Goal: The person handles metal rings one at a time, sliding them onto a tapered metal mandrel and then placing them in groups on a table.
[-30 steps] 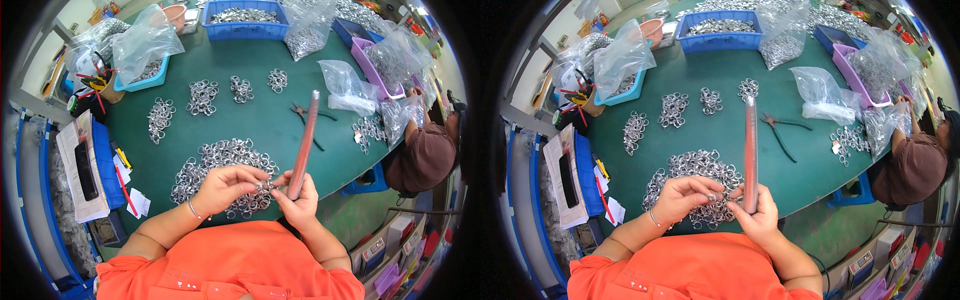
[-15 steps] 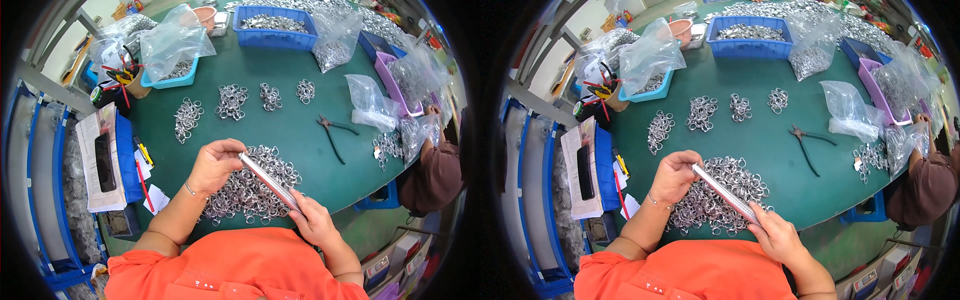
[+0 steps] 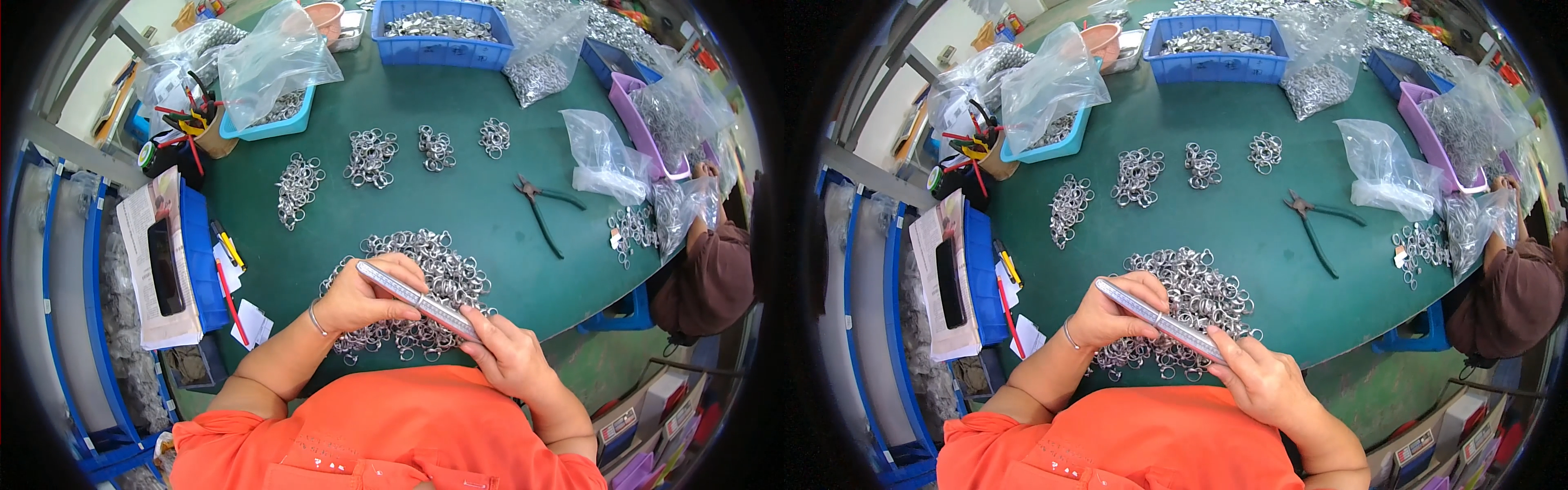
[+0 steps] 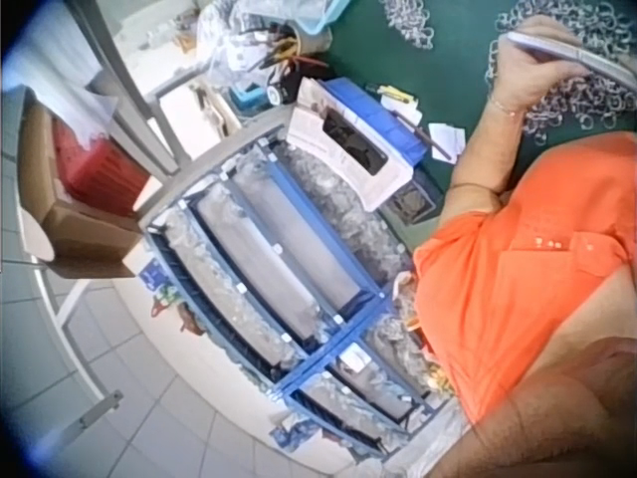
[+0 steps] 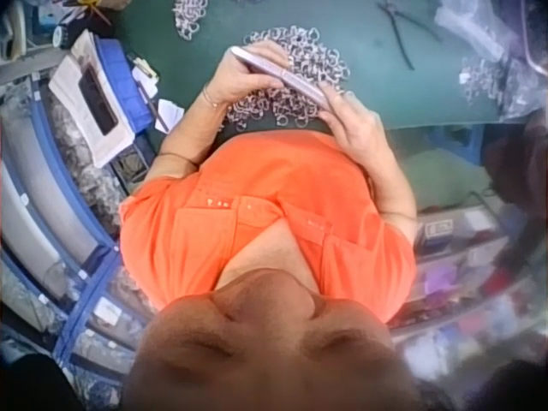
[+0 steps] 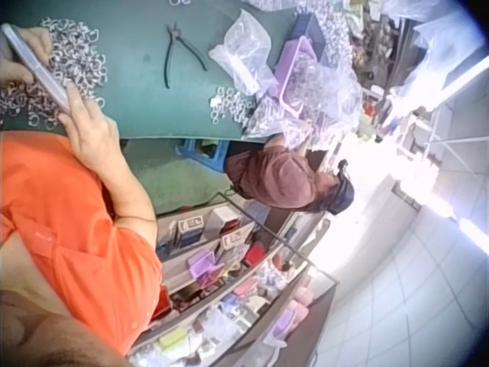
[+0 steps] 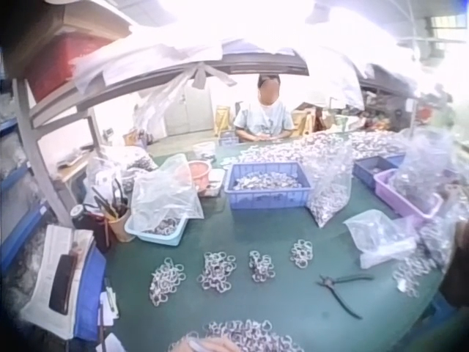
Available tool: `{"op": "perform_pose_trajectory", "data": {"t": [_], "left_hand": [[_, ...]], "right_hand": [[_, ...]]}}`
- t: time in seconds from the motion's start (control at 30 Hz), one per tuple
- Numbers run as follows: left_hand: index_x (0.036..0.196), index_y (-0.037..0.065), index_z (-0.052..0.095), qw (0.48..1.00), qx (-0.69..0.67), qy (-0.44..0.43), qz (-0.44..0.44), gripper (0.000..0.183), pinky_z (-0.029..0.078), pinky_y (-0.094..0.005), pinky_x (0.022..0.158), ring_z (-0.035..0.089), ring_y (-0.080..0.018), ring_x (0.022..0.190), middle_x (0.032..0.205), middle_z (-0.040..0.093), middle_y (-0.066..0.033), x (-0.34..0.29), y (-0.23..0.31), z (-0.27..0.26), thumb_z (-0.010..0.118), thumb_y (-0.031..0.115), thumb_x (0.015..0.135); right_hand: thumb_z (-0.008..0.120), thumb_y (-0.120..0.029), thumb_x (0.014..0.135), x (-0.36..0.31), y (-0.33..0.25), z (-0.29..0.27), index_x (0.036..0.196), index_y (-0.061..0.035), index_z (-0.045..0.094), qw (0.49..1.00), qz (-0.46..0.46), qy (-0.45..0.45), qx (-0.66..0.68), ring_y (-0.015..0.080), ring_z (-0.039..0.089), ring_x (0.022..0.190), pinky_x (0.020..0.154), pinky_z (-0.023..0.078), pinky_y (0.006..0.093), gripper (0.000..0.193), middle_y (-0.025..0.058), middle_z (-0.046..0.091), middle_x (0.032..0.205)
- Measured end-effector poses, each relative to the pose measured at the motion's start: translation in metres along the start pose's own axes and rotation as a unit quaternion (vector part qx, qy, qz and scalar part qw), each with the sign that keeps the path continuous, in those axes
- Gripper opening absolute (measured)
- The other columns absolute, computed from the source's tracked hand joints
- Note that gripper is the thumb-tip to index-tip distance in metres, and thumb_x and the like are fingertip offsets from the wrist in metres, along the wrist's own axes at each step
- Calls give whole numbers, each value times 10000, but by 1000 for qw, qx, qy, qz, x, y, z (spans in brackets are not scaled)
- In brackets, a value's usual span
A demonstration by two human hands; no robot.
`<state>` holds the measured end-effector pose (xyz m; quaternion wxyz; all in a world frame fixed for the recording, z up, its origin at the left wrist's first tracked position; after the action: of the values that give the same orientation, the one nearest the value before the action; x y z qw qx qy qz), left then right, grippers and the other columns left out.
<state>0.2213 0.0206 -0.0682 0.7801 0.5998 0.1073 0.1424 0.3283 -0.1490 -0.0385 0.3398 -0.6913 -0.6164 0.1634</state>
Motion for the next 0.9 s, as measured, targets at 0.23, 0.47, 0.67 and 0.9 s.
{"op": "perform_pose_trajectory", "data": {"t": [0.23, 0.47, 0.67, 0.9], "left_hand": [[862, -11, 639, 1000, 15, 7, 8, 289, 483, -267, 707, 572, -168, 822, 908, 578, -112, -1, 1, 2, 754, -59, 600], [857, -14, 627, 998, -41, 44, 22, 259, 498, -264, 699, 584, -171, 792, 900, 576, -110, -3, 2, 3, 709, -93, 624], [970, -10, 571, 951, -135, 268, 78, 145, 467, -231, 597, 550, -114, 655, 872, 584, -101, -10, 16, -74, 575, 46, 837], [958, -26, 587, 980, -117, 162, -26, 154, 514, -244, 596, 579, -137, 661, 939, 586, -122, -6, 5, -45, 600, 17, 810]], "right_hand": [[675, -128, 746, -1, 2, 4, 1184, -38, 519, 1000, 6, 4, 8, 231, 543, 539, 456, 457, 318, 474, 84, 532, 721], [636, -115, 799, 1, 5, 5, 1193, -18, 504, 992, 43, -29, 114, 259, 587, 668, 596, 490, 310, 426, 141, 581, 806], [582, -111, 846, -19, 29, 1, 1204, 1, 488, 971, 149, -60, 177, 267, 609, 832, 755, 471, 302, 387, 189, 605, 955], [598, -124, 835, -11, 20, 6, 1188, -5, 501, 983, 100, -42, 145, 275, 594, 738, 667, 475, 310, 384, 166, 596, 854]]}}
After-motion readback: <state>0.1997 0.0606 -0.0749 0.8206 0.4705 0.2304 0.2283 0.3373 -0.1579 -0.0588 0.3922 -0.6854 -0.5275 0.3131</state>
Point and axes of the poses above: each hand's wrist, its own x-axis towards the middle knuckle, its own z-axis out of the palm, y = z × x, the point moved 5 cm from there along x, towards the middle knuckle
